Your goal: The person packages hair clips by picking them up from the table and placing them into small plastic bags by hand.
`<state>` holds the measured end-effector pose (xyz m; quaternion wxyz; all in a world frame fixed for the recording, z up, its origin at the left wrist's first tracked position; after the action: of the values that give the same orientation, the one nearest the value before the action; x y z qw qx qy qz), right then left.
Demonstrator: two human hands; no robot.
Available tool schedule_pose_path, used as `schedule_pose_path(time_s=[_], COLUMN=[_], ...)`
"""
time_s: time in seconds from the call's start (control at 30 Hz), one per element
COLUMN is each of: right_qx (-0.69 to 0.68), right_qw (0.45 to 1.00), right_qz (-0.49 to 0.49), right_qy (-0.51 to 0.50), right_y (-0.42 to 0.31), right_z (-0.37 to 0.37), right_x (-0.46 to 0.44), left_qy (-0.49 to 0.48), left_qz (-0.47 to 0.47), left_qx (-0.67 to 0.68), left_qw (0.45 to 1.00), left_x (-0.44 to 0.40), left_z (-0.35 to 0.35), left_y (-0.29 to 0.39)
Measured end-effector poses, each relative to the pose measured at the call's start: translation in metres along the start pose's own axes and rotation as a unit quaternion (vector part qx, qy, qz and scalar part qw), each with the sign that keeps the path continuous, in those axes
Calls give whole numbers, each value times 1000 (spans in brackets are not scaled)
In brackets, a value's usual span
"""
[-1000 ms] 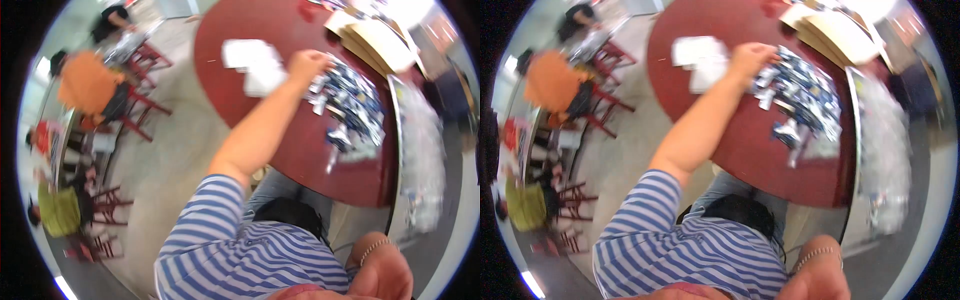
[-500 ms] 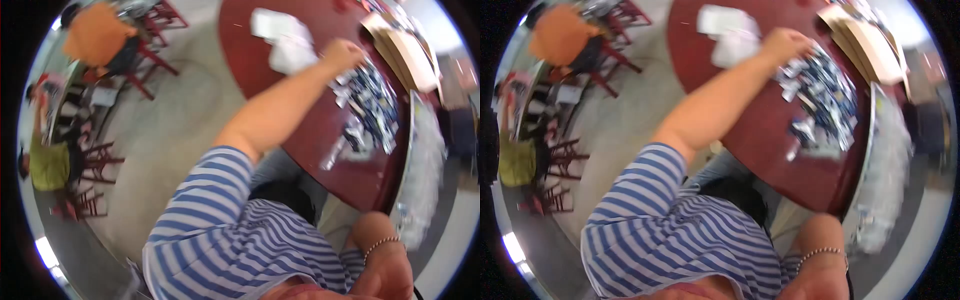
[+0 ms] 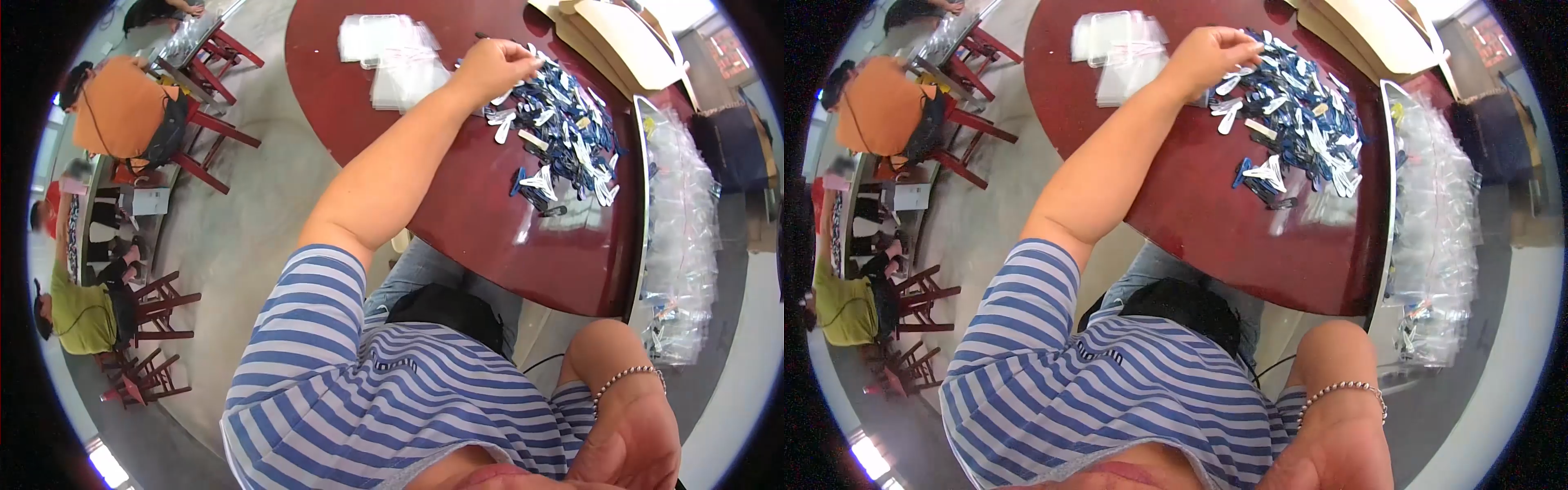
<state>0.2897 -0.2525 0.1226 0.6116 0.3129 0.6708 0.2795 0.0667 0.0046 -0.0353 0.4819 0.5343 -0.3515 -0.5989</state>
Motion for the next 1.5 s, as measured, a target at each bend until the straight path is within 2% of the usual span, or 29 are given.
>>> schedule_pose_path(time_s=[0.1, 0.3, 0.33, 0.37, 0.4, 0.43, 0.47, 0.5, 0.63, 0.7, 0.8, 0.83, 0.87, 0.93, 1.0, 1.07, 1.1, 1.33, 1.4, 1.43, 1.5], right_qx=[-40, -14, 75, 106, 130, 9, -48, -73, -29, 4, 19, 52, 53, 2, -25, 4, 6, 23, 51, 53, -51], right_qw=[997, 989, 978, 884, 715, 708, 632, 591, 568, 522, 515, 540, 538, 557, 558, 533, 510, 478, 535, 535, 621], right_qz=[-39, -76, -183, -373, -535, -603, -642, -630, -617, -639, -664, -658, -660, -698, -694, -666, -686, -731, -697, -697, -649], right_qy=[55, 123, -68, -261, -430, -367, -431, -499, -545, -565, -541, -522, -522, -451, -455, -522, -519, -486, -475, -475, -437], right_y=[-1, 2, -3, -7, -8, -2, -6, -12, -27, -26, -21, -20, -21, -16, -20, -27, -29, -31, -29, -30, -32], right_z=[-8, -5, -6, -5, -13, -20, -18, -17, -8, -2, 5, 3, 2, -9, -17, -23, -23, -5, -13, -15, -21], right_x=[1, 35, 50, 58, 65, 107, 134, 152, 185, 196, 203, 205, 204, 196, 194, 194, 195, 205, 199, 200, 204], left_qy=[-14, -50, -42, -50, -53, -53, -55, -52, -62, -63, -71, -73, -75, -75, -76, -75, -72, -67, -69, -69, -72], left_qz=[-21, -19, -19, -12, -19, -15, -11, -15, -13, -11, -8, -3, -2, -14, -8, -4, -6, -12, -11, -10, -10], left_qx=[12, -13, -19, -5, 3, 0, -3, -16, 15, 10, 1, -8, -7, -19, -19, -20, -10, -13, -19, -26, -30], left_qw=[1000, 998, 999, 999, 998, 998, 998, 998, 998, 998, 997, 997, 997, 997, 997, 997, 997, 998, 997, 997, 997], left_x=[2, 4, 5, 5, 4, 4, 5, 4, 6, 8, 6, 6, 7, 6, 5, 5, 5, 6, 6, 5, 6], left_z=[-3, -2, -1, -1, -2, -2, -2, -3, -2, 0, 0, 0, 0, 0, 0, 1, 1, 0, 0, 1, 3], left_y=[-4, 1, 2, 3, 1, 2, 4, 1, 5, 6, 8, 7, 6, 4, 4, 5, 5, 5, 5, 6, 5])
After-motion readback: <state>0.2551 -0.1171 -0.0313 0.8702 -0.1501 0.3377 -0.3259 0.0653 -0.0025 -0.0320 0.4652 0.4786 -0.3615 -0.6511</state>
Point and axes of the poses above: each hand's wrist, its own x-axis away from the middle knuckle, its own z-axis out of the back of the hand, y = z × x, the point moved 1 cm from there along -x, towards the middle knuckle, and after that the axes turned 10 degrees about -x, right-handed, at the moved point
